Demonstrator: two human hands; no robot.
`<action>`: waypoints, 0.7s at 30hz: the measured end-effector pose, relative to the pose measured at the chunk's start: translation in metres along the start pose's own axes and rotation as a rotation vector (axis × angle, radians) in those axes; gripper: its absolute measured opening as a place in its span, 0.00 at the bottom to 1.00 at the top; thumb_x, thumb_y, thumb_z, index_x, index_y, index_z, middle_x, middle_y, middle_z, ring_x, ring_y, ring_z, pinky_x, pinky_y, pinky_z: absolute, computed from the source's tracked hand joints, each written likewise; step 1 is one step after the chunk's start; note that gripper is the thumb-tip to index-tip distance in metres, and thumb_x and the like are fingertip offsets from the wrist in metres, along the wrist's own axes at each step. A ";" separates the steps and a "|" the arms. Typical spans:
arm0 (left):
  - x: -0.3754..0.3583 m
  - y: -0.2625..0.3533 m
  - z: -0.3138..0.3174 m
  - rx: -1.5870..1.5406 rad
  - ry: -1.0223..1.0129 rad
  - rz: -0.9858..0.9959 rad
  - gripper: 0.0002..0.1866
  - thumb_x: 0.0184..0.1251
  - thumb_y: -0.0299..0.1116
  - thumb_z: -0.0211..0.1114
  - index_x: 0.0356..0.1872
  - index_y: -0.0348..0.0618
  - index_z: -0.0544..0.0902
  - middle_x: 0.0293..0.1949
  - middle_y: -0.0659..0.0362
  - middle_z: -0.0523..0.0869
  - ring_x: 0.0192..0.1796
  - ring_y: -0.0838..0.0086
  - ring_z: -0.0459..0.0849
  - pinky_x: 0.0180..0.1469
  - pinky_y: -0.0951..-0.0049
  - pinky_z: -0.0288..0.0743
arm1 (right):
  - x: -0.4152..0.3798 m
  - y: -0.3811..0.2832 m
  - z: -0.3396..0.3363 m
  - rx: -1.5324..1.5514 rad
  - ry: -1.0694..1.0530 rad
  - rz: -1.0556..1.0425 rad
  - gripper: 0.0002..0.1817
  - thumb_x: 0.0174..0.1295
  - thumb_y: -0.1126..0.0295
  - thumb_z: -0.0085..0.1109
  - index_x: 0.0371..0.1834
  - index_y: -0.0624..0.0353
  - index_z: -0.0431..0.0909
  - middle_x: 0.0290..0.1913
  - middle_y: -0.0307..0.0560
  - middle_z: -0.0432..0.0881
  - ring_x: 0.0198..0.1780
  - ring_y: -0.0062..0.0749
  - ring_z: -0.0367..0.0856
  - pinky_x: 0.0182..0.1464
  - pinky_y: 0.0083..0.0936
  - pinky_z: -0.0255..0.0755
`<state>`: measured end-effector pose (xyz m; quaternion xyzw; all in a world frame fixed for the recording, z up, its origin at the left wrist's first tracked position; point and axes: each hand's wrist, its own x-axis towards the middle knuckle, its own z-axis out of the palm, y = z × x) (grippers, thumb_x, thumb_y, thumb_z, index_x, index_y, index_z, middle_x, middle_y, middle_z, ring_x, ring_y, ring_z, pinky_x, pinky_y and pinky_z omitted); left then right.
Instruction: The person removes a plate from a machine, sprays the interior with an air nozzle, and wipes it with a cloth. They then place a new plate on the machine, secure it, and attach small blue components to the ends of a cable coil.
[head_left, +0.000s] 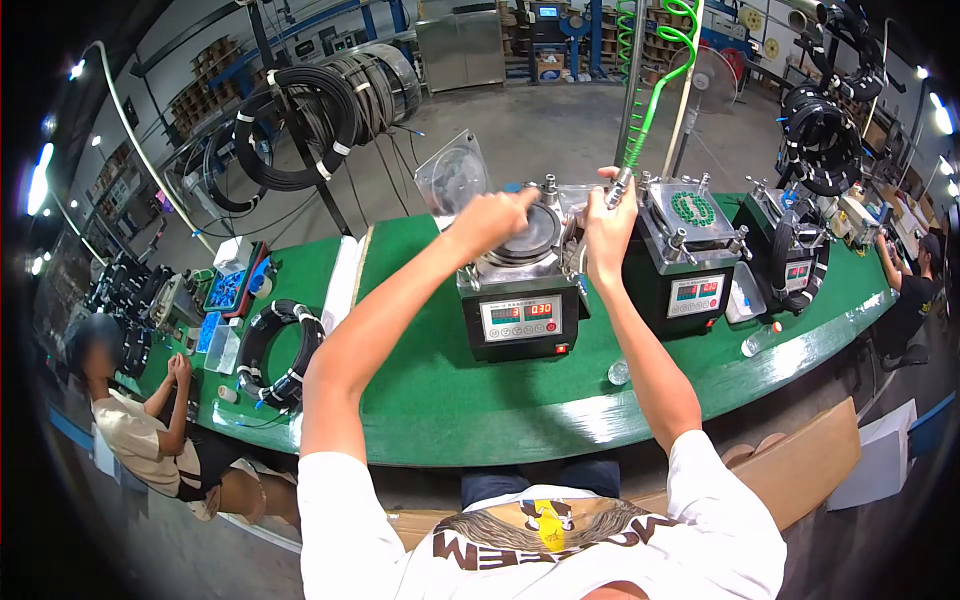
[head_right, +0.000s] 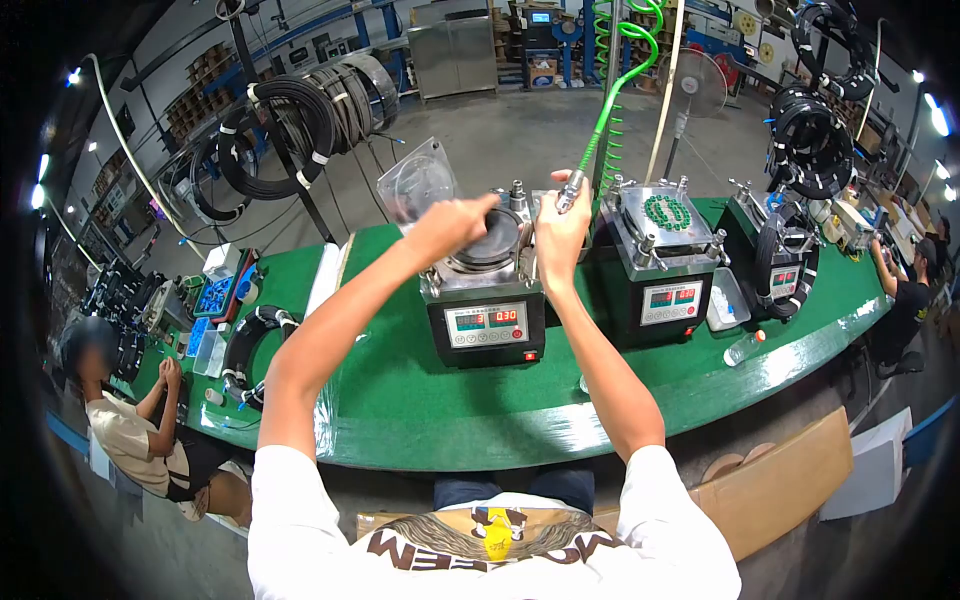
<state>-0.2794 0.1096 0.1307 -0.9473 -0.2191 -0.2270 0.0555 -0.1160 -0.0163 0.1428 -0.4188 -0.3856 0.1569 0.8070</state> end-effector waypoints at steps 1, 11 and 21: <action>0.000 -0.011 -0.006 -0.227 0.102 -0.007 0.24 0.67 0.25 0.59 0.65 0.37 0.77 0.25 0.47 0.84 0.27 0.57 0.87 0.34 0.60 0.80 | -0.003 -0.002 0.003 -0.065 -0.004 -0.016 0.12 0.68 0.81 0.48 0.52 0.58 0.72 0.25 0.34 0.67 0.18 0.18 0.70 0.22 0.26 0.78; -0.023 -0.026 -0.038 -0.365 0.147 -0.304 0.27 0.62 0.23 0.61 0.65 0.37 0.80 0.22 0.47 0.79 0.21 0.68 0.73 0.34 0.66 0.76 | -0.007 0.010 0.036 -0.014 0.009 0.051 0.09 0.68 0.82 0.49 0.48 0.60 0.71 0.26 0.36 0.69 0.20 0.18 0.72 0.19 0.23 0.71; -0.028 -0.005 -0.038 -0.350 0.218 -0.319 0.24 0.63 0.27 0.63 0.61 0.33 0.82 0.23 0.41 0.79 0.21 0.64 0.79 0.33 0.64 0.76 | 0.010 0.039 0.024 -0.166 0.197 -0.211 0.04 0.74 0.77 0.53 0.48 0.60 0.71 0.32 0.38 0.73 0.24 0.18 0.73 0.22 0.20 0.69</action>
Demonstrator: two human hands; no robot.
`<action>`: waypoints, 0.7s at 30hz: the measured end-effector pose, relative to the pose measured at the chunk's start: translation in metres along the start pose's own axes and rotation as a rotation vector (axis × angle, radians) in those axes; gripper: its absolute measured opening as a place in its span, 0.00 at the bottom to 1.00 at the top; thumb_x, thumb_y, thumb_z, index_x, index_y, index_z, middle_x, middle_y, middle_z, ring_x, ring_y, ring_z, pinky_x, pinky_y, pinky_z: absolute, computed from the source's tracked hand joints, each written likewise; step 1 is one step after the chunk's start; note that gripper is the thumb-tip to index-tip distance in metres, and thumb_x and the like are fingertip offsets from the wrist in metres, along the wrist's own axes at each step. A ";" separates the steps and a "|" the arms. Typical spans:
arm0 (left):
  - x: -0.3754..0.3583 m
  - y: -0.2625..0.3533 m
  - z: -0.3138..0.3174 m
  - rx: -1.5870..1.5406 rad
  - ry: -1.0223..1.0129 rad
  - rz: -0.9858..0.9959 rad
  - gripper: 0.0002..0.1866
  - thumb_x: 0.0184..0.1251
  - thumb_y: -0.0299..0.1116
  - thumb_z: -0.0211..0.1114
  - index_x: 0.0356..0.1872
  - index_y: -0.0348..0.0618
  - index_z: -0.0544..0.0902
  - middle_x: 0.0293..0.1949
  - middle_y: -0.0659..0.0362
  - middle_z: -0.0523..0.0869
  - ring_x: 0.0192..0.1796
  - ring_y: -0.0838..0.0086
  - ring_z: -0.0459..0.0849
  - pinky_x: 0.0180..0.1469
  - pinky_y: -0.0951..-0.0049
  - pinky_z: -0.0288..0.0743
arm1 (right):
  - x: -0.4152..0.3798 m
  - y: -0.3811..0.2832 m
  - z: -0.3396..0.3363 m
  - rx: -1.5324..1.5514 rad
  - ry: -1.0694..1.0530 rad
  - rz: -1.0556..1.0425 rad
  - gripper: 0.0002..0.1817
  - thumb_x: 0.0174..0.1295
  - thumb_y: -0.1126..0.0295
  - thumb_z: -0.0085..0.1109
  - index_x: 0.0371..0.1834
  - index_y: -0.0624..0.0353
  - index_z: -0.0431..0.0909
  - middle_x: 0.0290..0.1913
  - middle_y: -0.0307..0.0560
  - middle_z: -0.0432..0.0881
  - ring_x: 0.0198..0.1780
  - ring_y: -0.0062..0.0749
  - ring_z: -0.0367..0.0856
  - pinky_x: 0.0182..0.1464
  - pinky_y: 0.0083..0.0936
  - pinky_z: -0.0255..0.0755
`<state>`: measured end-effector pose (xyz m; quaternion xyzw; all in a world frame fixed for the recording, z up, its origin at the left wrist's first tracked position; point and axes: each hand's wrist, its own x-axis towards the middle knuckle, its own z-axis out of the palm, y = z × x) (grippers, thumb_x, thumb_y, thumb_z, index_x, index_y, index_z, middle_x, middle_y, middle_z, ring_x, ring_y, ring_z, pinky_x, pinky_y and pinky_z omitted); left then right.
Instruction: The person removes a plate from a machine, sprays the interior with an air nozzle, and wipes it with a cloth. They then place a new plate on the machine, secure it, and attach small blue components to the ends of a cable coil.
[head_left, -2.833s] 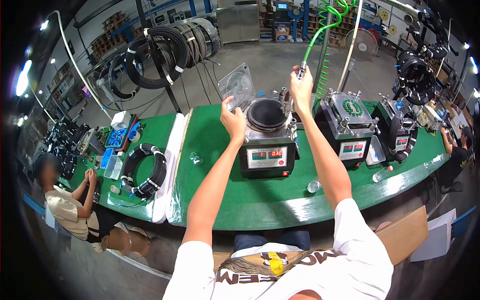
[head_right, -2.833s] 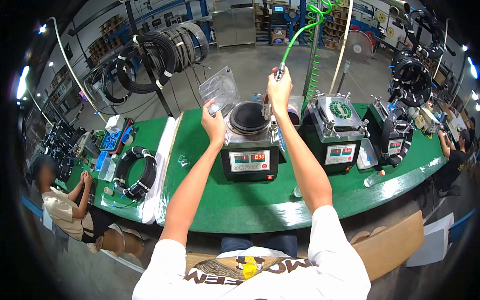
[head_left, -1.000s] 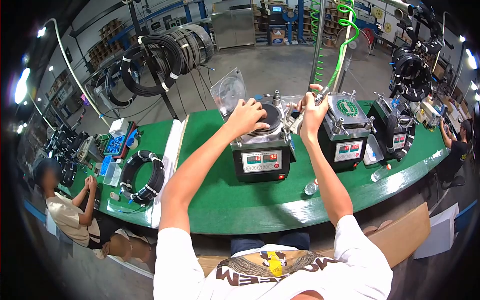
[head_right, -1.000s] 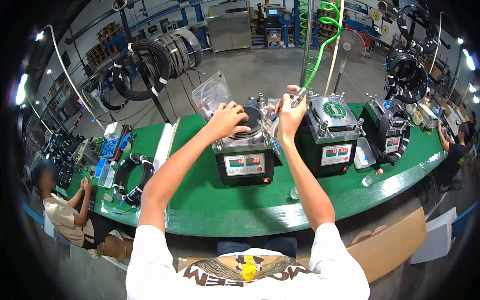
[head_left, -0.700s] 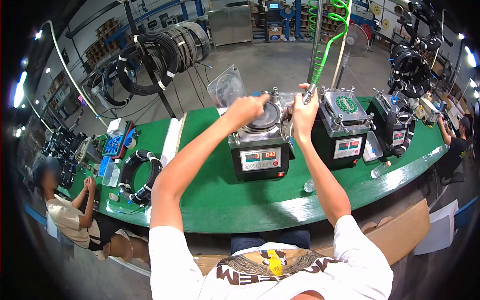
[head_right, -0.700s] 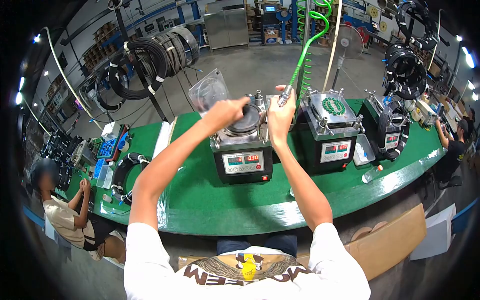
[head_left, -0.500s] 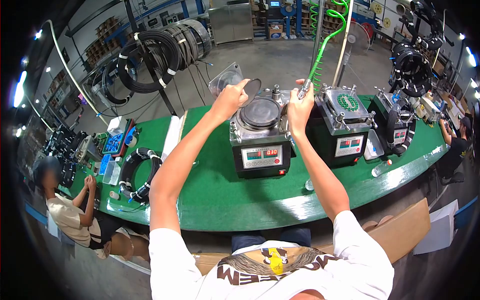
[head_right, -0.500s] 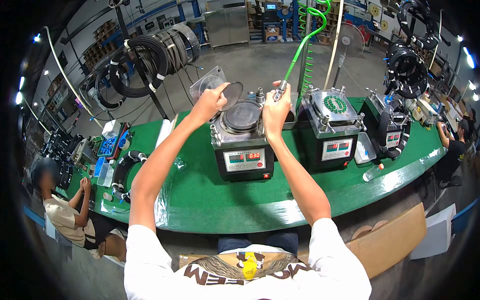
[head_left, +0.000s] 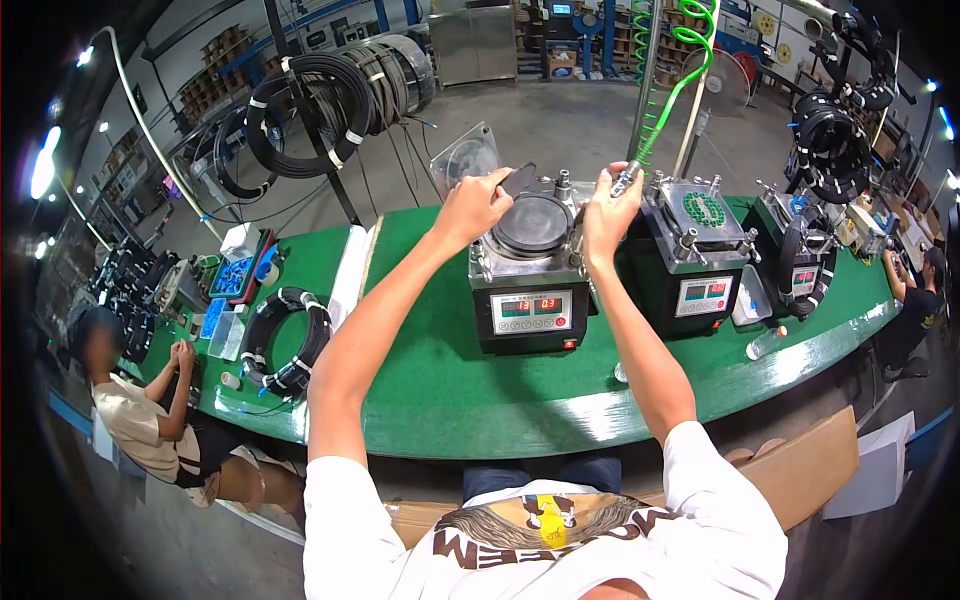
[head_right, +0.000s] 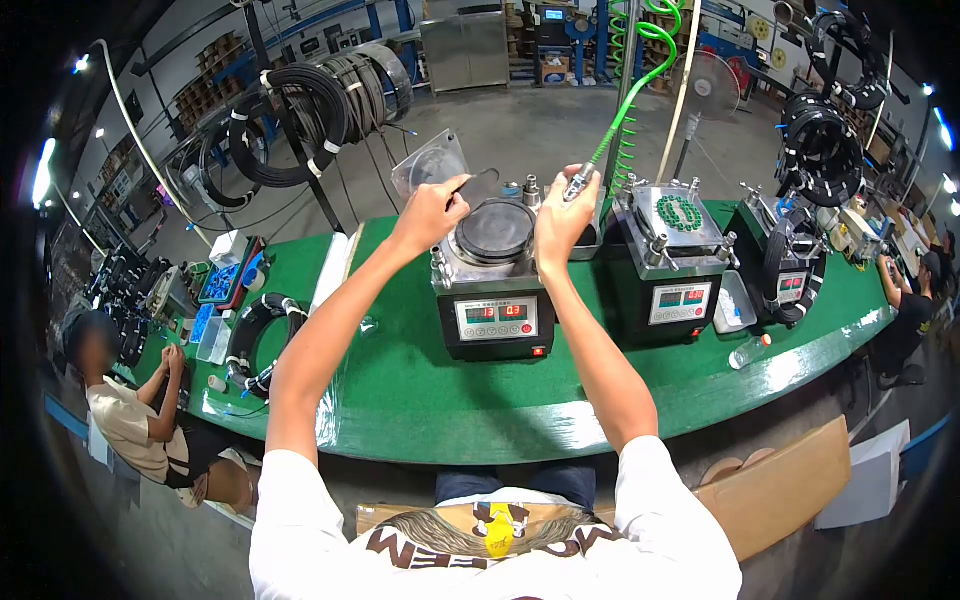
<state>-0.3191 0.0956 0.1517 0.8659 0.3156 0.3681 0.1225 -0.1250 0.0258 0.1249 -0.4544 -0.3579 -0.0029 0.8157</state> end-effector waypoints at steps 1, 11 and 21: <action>0.001 -0.001 0.004 0.020 0.014 0.008 0.23 0.64 0.29 0.63 0.60 0.36 0.84 0.25 0.40 0.81 0.22 0.62 0.81 0.33 0.64 0.77 | -0.003 -0.010 -0.002 0.018 -0.029 0.029 0.04 0.74 0.77 0.53 0.48 0.60 0.71 0.33 0.38 0.73 0.25 0.18 0.74 0.22 0.20 0.70; -0.002 0.012 0.031 0.199 -0.168 0.149 0.17 0.65 0.40 0.65 0.50 0.43 0.90 0.43 0.48 0.92 0.44 0.53 0.90 0.50 0.58 0.85 | 0.037 -0.013 -0.028 0.131 0.103 0.036 0.05 0.74 0.75 0.56 0.48 0.59 0.71 0.36 0.37 0.73 0.28 0.19 0.75 0.23 0.20 0.79; -0.004 -0.007 0.041 0.056 -0.418 0.127 0.17 0.63 0.41 0.73 0.49 0.45 0.90 0.49 0.56 0.91 0.52 0.57 0.89 0.55 0.58 0.81 | 0.071 0.077 -0.088 0.028 -0.216 0.229 0.12 0.75 0.61 0.62 0.44 0.58 0.73 0.26 0.35 0.72 0.22 0.18 0.73 0.22 0.20 0.74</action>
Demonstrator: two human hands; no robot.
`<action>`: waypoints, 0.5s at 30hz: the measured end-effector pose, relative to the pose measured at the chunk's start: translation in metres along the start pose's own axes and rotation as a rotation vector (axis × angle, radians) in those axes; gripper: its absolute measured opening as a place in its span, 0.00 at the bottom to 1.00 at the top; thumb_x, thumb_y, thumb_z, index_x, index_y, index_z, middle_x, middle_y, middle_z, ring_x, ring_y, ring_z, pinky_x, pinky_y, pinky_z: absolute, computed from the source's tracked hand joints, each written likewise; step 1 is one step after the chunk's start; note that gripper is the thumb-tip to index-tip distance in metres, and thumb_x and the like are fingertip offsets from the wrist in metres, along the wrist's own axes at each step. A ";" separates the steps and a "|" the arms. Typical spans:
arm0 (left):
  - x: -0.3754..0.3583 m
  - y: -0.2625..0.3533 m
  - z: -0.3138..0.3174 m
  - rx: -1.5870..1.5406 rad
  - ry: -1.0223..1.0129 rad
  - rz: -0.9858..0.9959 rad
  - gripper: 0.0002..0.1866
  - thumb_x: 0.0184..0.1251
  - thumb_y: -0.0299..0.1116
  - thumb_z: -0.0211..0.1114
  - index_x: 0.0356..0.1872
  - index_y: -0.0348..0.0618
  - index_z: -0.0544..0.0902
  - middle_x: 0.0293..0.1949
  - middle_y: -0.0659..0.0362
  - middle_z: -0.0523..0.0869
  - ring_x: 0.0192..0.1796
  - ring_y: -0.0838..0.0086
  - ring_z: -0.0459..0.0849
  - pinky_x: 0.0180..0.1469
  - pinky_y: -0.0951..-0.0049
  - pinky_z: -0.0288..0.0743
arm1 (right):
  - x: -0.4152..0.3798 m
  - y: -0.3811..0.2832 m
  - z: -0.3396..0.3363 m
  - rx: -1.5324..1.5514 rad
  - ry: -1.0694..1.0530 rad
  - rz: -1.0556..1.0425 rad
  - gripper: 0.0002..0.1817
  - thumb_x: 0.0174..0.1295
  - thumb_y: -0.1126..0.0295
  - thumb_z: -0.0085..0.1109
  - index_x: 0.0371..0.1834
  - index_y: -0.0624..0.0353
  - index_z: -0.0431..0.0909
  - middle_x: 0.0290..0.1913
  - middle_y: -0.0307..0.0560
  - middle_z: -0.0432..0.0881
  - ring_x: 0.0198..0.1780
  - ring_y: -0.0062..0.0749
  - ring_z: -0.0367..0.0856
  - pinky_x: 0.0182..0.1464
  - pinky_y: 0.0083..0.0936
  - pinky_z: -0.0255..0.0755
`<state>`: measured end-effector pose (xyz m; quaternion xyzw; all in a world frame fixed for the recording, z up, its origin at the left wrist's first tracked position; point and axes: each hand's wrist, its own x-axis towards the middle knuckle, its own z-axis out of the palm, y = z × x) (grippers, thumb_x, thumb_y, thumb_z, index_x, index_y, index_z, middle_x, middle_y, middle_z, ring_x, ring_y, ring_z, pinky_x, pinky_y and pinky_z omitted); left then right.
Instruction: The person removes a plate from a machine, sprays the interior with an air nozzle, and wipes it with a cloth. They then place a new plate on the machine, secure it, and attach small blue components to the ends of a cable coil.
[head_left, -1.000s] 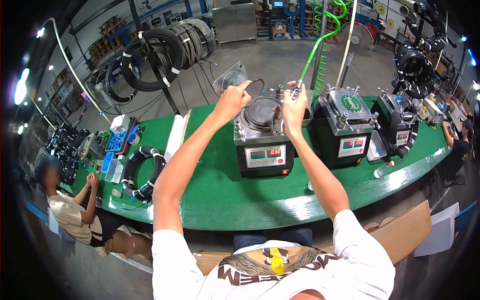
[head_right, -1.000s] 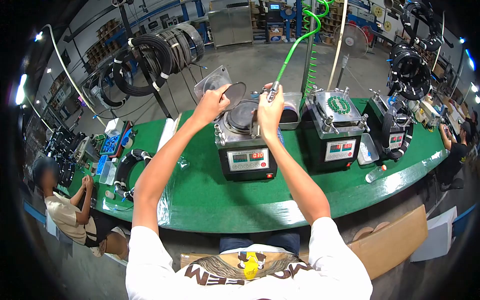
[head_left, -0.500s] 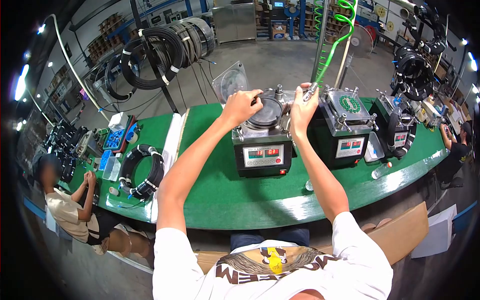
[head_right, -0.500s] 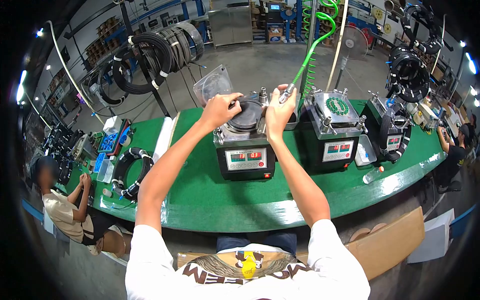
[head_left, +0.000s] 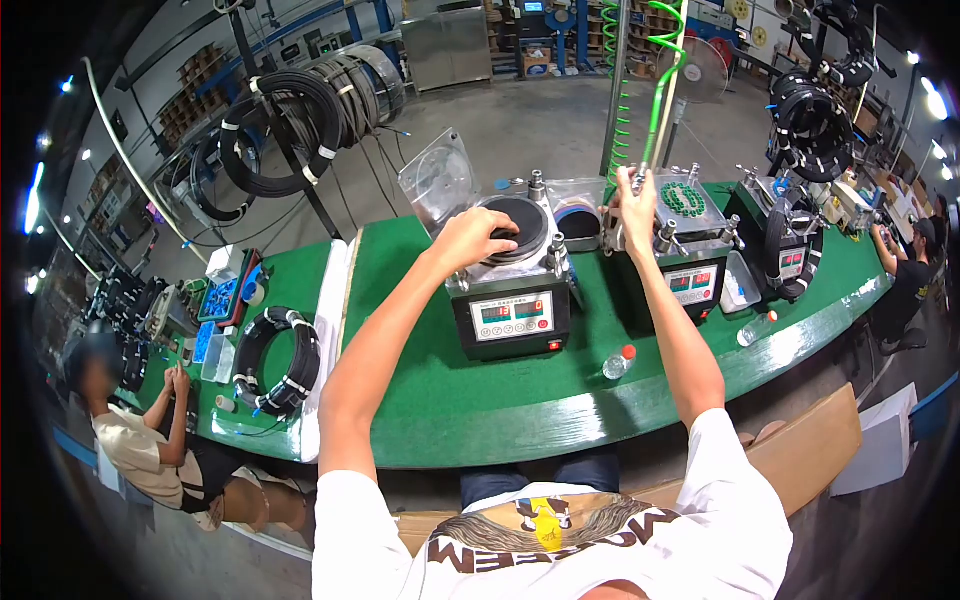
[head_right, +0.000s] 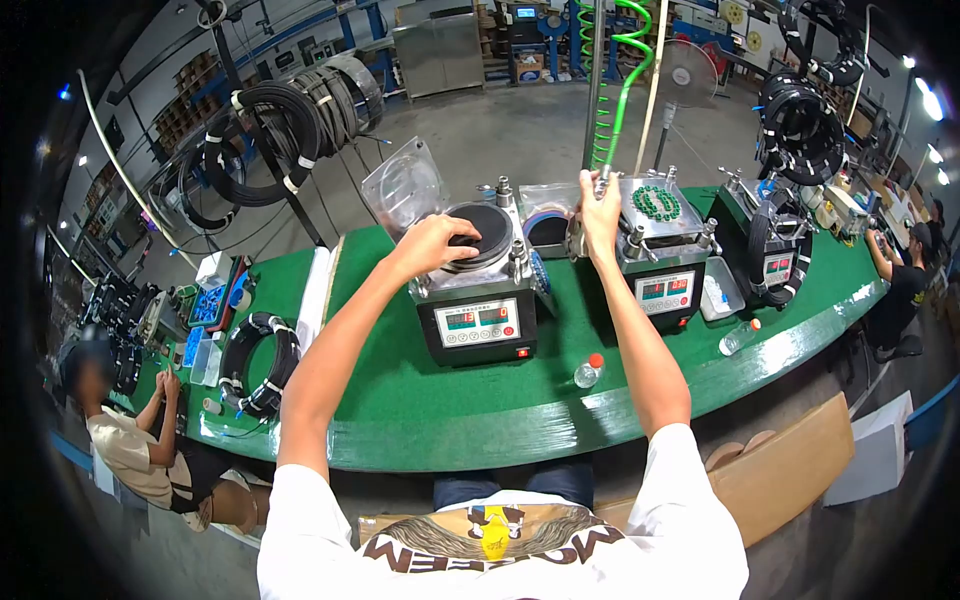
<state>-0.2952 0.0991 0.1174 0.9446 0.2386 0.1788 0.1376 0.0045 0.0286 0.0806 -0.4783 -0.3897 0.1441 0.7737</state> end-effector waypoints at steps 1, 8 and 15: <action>-0.001 0.003 -0.002 0.006 0.007 0.022 0.16 0.63 0.41 0.73 0.48 0.45 0.90 0.49 0.56 0.91 0.53 0.57 0.88 0.56 0.59 0.81 | 0.003 0.011 -0.001 -0.028 -0.034 0.018 0.14 0.74 0.59 0.63 0.43 0.58 0.74 0.24 0.35 0.72 0.20 0.19 0.73 0.22 0.20 0.72; 0.000 -0.002 0.005 -0.097 0.129 0.069 0.16 0.69 0.41 0.69 0.47 0.38 0.90 0.48 0.50 0.90 0.49 0.58 0.88 0.54 0.63 0.81 | 0.065 0.065 0.002 -0.705 -0.284 -0.087 0.25 0.70 0.51 0.64 0.42 0.68 0.82 0.35 0.64 0.87 0.43 0.59 0.87 0.46 0.47 0.78; -0.005 0.005 0.009 -0.229 0.564 -0.042 0.07 0.67 0.25 0.68 0.41 0.32 0.88 0.34 0.52 0.89 0.30 0.71 0.86 0.34 0.72 0.78 | 0.151 0.098 0.013 -0.819 -0.177 -0.120 0.22 0.67 0.56 0.69 0.37 0.70 0.81 0.32 0.64 0.87 0.40 0.55 0.90 0.44 0.48 0.79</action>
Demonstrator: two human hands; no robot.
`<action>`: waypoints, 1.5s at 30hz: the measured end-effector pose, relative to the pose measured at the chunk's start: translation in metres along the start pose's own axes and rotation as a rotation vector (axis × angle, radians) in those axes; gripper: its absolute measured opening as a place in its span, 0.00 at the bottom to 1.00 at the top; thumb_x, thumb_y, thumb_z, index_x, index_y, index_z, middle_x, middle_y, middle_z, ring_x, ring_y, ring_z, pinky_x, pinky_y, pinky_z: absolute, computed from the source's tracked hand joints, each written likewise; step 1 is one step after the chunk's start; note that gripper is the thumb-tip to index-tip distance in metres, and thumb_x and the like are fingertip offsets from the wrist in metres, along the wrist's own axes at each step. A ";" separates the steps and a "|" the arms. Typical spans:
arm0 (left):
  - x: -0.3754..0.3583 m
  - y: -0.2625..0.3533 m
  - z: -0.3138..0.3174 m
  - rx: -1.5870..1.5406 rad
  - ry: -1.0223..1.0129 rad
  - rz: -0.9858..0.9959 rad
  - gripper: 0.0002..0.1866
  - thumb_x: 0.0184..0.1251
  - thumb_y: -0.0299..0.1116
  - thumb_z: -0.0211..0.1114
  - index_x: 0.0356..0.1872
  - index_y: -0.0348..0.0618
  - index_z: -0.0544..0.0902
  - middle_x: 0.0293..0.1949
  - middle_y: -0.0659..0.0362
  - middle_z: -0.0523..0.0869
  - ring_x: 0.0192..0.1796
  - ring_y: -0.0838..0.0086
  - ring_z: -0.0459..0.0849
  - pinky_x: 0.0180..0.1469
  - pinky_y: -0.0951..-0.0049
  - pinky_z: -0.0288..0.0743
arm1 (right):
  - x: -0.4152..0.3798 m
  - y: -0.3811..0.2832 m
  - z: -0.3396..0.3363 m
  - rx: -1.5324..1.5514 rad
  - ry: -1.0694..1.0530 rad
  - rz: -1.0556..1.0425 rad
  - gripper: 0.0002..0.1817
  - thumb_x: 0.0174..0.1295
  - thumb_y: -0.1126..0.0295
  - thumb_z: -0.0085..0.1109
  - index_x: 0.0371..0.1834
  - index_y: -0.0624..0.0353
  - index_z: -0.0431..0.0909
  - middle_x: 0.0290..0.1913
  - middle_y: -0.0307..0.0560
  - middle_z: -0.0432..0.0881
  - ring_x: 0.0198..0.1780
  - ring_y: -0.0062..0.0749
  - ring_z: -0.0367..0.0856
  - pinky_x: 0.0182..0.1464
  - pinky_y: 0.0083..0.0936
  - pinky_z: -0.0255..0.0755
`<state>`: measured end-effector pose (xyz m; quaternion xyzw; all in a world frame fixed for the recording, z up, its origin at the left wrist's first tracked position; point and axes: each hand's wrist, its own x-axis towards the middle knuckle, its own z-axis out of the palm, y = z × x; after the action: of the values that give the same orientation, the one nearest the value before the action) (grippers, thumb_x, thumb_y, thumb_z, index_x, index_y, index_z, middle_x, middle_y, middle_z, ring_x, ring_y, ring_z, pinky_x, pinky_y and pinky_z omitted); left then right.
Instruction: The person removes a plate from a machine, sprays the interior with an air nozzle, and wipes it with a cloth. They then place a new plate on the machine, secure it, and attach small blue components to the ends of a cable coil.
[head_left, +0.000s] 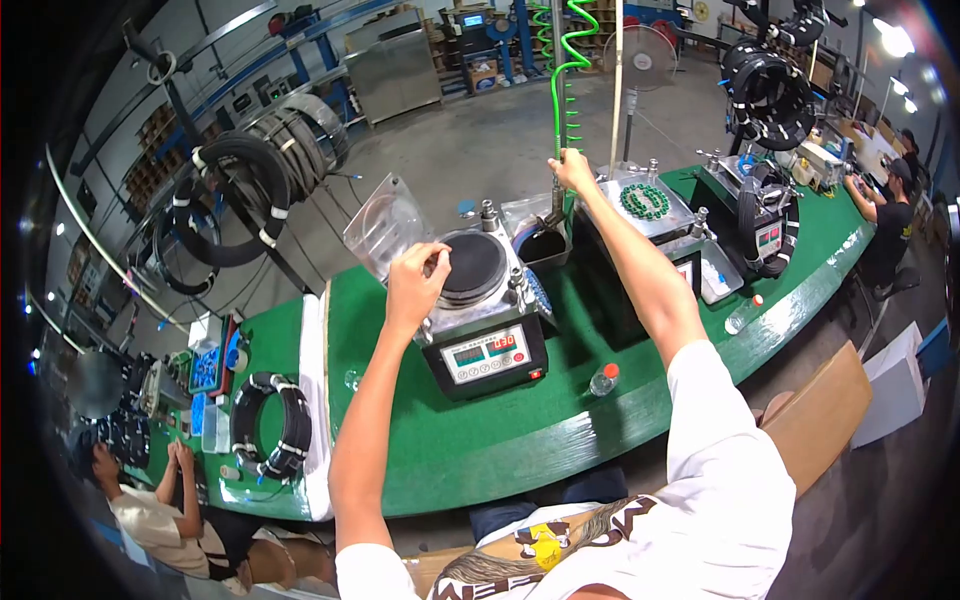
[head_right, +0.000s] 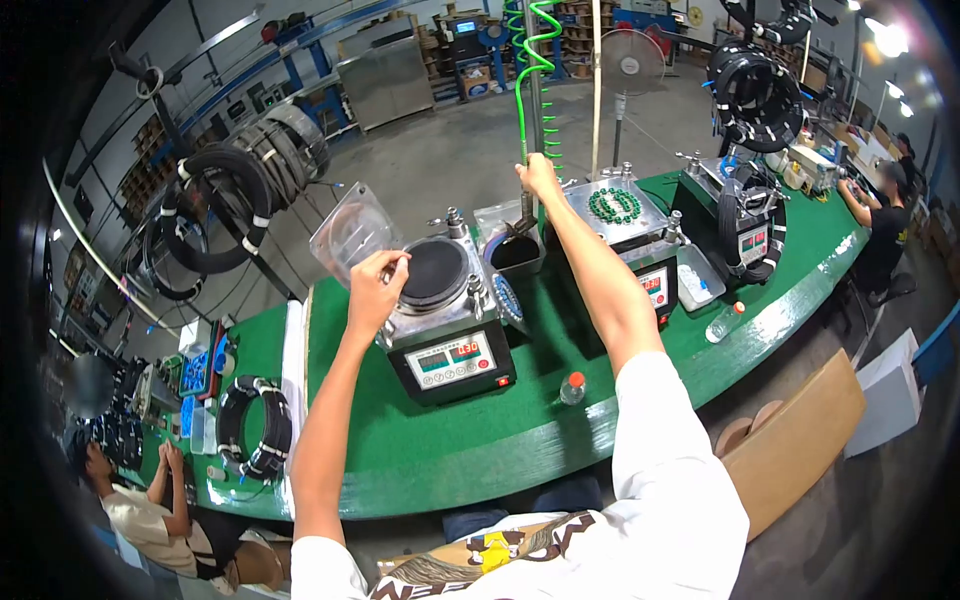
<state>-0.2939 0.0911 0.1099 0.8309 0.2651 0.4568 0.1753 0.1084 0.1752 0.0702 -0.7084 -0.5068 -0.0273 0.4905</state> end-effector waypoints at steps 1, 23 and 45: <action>0.000 0.003 0.001 -0.001 0.036 0.018 0.06 0.67 0.25 0.68 0.40 0.32 0.88 0.33 0.52 0.88 0.28 0.72 0.85 0.34 0.72 0.77 | 0.016 -0.003 -0.009 0.002 -0.177 0.217 0.15 0.68 0.64 0.67 0.42 0.69 0.82 0.33 0.58 0.89 0.37 0.44 0.91 0.39 0.40 0.83; -0.004 0.003 0.003 0.022 0.302 -0.045 0.05 0.68 0.24 0.66 0.38 0.31 0.86 0.28 0.56 0.86 0.27 0.76 0.82 0.34 0.72 0.77 | 0.058 0.107 -0.067 0.040 -0.079 -0.057 0.35 0.62 0.74 0.52 0.76 0.67 0.67 0.68 0.65 0.78 0.70 0.48 0.77 0.70 0.35 0.69; -0.024 -0.041 0.014 -0.054 0.509 -0.130 0.08 0.76 0.29 0.61 0.44 0.39 0.88 0.26 0.65 0.81 0.27 0.85 0.77 0.27 0.81 0.71 | -0.356 0.051 -0.170 0.308 -1.053 0.170 0.37 0.63 0.71 0.70 0.76 0.53 0.68 0.65 0.50 0.78 0.63 0.36 0.80 0.65 0.39 0.75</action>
<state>-0.3037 0.1084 0.0645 0.6656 0.3410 0.6457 0.1541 0.0521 -0.1939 -0.0663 -0.5849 -0.6227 0.4447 0.2690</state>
